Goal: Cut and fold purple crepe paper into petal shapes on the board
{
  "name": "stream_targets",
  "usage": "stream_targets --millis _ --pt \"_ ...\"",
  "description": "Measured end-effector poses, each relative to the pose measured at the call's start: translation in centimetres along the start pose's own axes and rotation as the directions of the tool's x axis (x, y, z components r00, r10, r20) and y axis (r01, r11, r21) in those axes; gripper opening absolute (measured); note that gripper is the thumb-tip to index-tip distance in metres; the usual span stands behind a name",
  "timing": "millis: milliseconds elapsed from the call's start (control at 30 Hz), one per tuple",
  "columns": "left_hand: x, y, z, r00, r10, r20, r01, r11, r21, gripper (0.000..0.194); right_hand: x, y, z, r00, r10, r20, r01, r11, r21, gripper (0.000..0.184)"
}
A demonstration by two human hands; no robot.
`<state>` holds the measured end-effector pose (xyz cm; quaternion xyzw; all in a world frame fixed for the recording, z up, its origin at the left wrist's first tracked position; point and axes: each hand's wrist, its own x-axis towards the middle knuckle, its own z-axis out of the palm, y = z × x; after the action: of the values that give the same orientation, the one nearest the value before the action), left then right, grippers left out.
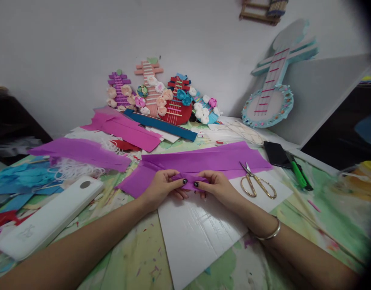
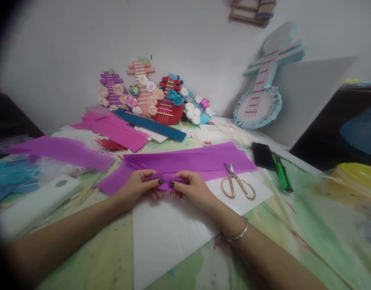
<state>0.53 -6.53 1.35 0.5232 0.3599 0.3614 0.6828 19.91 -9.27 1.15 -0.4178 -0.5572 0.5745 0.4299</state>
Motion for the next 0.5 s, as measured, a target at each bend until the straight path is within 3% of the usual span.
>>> stream_targets --millis 233,500 --pt "0.02 -0.09 -0.57 0.999 0.027 0.018 -0.025 0.994 -0.111 0.038 -0.25 0.09 -0.05 0.999 -0.025 -0.029 0.032 0.962 0.272 0.021" --pt "-0.1 0.13 -0.73 0.998 0.046 0.046 -0.038 0.985 -0.166 0.018 -0.48 -0.69 0.09 1.0 0.022 0.005 -0.022 0.914 0.405 0.011"
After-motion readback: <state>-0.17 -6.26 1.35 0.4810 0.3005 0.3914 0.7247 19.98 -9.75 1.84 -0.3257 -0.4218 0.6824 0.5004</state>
